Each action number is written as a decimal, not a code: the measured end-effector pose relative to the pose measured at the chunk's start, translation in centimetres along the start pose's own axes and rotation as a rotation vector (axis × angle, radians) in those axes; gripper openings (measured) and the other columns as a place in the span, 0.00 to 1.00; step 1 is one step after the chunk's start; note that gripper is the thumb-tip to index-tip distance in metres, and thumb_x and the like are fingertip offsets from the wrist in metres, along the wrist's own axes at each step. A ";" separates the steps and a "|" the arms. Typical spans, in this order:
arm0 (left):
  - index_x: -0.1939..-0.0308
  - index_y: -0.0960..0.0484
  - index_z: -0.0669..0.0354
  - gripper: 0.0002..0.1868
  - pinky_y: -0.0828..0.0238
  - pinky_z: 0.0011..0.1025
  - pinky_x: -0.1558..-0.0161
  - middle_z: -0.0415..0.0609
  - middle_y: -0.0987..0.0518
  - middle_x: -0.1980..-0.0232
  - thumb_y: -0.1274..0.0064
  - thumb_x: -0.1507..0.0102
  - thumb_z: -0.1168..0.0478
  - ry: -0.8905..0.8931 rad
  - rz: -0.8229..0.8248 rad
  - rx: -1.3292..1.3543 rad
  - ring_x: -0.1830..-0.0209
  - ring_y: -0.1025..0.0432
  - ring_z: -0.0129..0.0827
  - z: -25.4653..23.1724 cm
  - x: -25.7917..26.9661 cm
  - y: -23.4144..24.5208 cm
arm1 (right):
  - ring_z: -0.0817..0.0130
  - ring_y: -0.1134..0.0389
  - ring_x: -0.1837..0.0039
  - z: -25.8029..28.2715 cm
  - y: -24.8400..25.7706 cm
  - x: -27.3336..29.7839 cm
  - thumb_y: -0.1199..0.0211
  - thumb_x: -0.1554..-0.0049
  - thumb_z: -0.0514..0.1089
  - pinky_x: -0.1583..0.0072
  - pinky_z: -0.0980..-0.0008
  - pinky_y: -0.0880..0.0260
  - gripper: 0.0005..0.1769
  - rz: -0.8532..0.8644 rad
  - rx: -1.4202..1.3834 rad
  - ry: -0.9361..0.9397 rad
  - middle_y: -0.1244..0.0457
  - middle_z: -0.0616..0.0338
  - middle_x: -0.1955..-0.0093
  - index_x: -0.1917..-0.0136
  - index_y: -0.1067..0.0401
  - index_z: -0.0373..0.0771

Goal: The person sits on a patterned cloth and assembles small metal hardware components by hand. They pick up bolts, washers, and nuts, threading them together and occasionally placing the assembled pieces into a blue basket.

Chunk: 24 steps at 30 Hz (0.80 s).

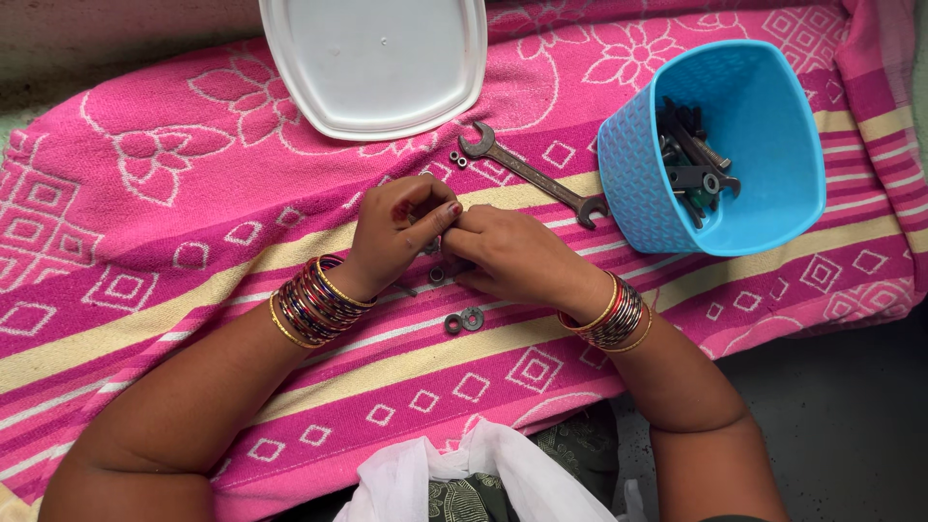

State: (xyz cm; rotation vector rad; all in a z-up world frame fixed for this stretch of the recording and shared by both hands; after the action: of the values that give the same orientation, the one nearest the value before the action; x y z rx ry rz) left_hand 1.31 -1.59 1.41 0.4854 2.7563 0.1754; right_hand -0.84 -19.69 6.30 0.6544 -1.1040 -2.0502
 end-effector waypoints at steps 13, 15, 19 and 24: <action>0.54 0.20 0.62 0.08 0.30 0.23 0.66 0.45 0.23 0.59 0.41 0.36 0.66 -0.099 0.029 -0.029 0.67 0.26 0.22 -1.4 0.3 -0.1 | 0.68 0.24 0.49 -1.3 2.3 0.9 0.31 0.42 0.32 0.47 0.72 0.22 0.09 -0.418 -0.299 -0.161 0.30 0.55 0.52 0.47 0.25 0.34; 0.52 0.20 0.63 0.10 0.29 0.23 0.65 0.46 0.21 0.57 0.40 0.37 0.66 -0.119 0.024 -0.034 0.63 0.22 0.22 -1.3 0.4 -0.2 | 0.69 0.25 0.47 -1.4 2.1 1.0 0.32 0.41 0.31 0.46 0.73 0.22 0.09 -0.429 -0.391 -0.183 0.30 0.55 0.50 0.46 0.25 0.32; 0.50 0.18 0.63 0.11 0.26 0.24 0.62 0.47 0.20 0.57 0.38 0.36 0.68 -0.110 -0.006 -0.048 0.63 0.23 0.24 -0.9 0.5 -0.1 | 0.71 0.25 0.47 -1.5 1.8 0.8 0.31 0.41 0.32 0.46 0.74 0.22 0.09 -0.439 -0.436 -0.200 0.30 0.56 0.50 0.47 0.24 0.32; 0.47 0.19 0.61 0.14 0.21 0.27 0.53 0.48 0.18 0.51 0.37 0.36 0.68 -0.185 0.023 0.067 0.54 0.20 0.28 -1.2 0.6 0.0 | 0.71 0.26 0.47 -1.6 1.8 0.8 0.33 0.40 0.33 0.46 0.74 0.23 0.10 -0.450 -0.454 -0.188 0.30 0.55 0.48 0.44 0.24 0.33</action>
State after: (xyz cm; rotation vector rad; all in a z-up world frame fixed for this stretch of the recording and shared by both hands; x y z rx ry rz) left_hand 0.39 -1.51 2.34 0.5228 2.5830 0.0410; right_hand 0.37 -21.77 6.96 0.5138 -0.5766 -2.6787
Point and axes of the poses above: each hand's wrist, its own x-axis away from the middle knuckle, its own y-axis out of the back of the hand, z = x × y, the point moved 2 cm from there along -x, towards the middle knuckle
